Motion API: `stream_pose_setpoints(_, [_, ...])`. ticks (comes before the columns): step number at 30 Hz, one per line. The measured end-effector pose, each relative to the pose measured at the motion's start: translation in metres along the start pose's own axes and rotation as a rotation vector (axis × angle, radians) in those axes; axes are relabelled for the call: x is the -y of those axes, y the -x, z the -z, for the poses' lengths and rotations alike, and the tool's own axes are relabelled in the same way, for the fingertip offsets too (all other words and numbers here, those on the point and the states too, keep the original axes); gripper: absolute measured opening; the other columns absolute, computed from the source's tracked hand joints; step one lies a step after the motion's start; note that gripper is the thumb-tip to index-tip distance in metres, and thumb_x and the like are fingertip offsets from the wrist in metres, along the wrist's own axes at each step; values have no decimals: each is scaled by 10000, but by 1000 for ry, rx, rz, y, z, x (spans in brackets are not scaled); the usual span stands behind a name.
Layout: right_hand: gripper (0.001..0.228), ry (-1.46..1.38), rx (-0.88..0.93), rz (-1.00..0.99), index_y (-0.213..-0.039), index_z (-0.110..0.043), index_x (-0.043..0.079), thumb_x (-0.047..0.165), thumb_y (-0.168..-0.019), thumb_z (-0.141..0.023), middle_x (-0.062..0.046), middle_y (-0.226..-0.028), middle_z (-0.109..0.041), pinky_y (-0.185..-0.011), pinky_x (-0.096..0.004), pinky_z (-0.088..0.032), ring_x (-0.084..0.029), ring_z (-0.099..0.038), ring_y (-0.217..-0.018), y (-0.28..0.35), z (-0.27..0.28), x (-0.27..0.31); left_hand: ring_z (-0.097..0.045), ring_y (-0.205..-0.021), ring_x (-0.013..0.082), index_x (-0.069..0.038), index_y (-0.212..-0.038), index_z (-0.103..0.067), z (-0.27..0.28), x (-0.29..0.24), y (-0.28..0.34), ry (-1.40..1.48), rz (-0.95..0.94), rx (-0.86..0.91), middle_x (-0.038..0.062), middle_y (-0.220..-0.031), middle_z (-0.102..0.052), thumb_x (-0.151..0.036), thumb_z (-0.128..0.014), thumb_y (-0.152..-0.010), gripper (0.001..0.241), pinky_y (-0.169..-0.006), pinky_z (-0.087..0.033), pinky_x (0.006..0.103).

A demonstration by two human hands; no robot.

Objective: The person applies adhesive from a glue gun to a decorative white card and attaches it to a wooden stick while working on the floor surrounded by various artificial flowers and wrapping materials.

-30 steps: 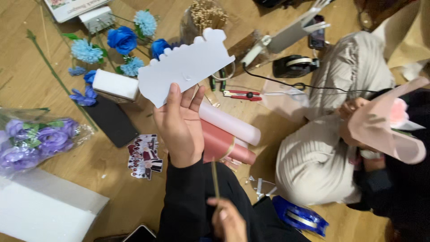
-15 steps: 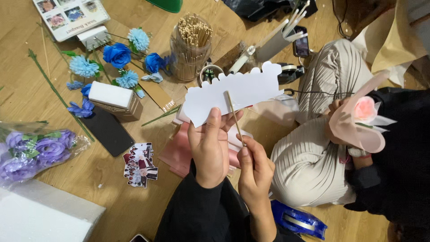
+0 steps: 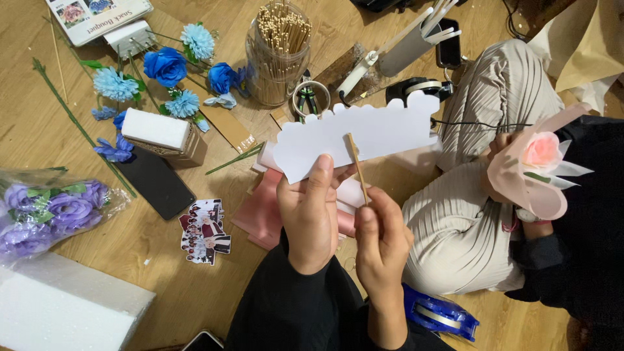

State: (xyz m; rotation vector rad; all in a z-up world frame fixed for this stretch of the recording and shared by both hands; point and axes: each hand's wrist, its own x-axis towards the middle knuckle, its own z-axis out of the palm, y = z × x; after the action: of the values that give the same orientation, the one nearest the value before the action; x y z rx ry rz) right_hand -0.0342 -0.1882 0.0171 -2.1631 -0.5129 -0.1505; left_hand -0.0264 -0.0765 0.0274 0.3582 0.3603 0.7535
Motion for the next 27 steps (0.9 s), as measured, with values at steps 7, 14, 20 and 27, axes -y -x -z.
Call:
stream_pose_setpoints(7, [199,153,-134,217,-1200,-646,-37,38,-1019,-608,-177,-1153,-731,-845,-305,-607,-229,-747,-960,-3,-7,10,-653,-1161,306,-9,-1320,-593,3,6,2,79,-8,159,161,-1238,-678,-94,-722,-973,381,-1016,-585,508])
stream_pose_setpoints(14, [161,258,-159,286,-1148,-614,-49,60,-1036,-575,-169,-1011,-687,-696,-329,-534,-236,-651,-792,-14,-12,31,-606,-1285,293,45,-1361,-564,1,10,3,-54,23,73,180,-1366,-631,-93,-585,-1035,355,-1113,-526,428])
stream_pose_setpoints(20, [133,218,-300,357,-1091,-738,3,23,-966,-695,-50,-636,-598,-485,-308,-463,-213,-528,-470,-25,-15,24,-636,-1120,233,52,-1353,-603,13,23,-2,-180,-97,67,176,-1265,-681,-49,-643,-1001,368,-947,-599,557])
stream_pose_setpoints(27, [98,179,-345,373,-1023,-755,-26,-50,-953,-690,-56,-557,-544,-444,-293,-428,-202,-485,-416,-27,-20,24,-668,-1008,273,133,-1246,-645,-5,11,0,-135,-56,36,235,-1124,-708,-52,-657,-990,316,-856,-631,565])
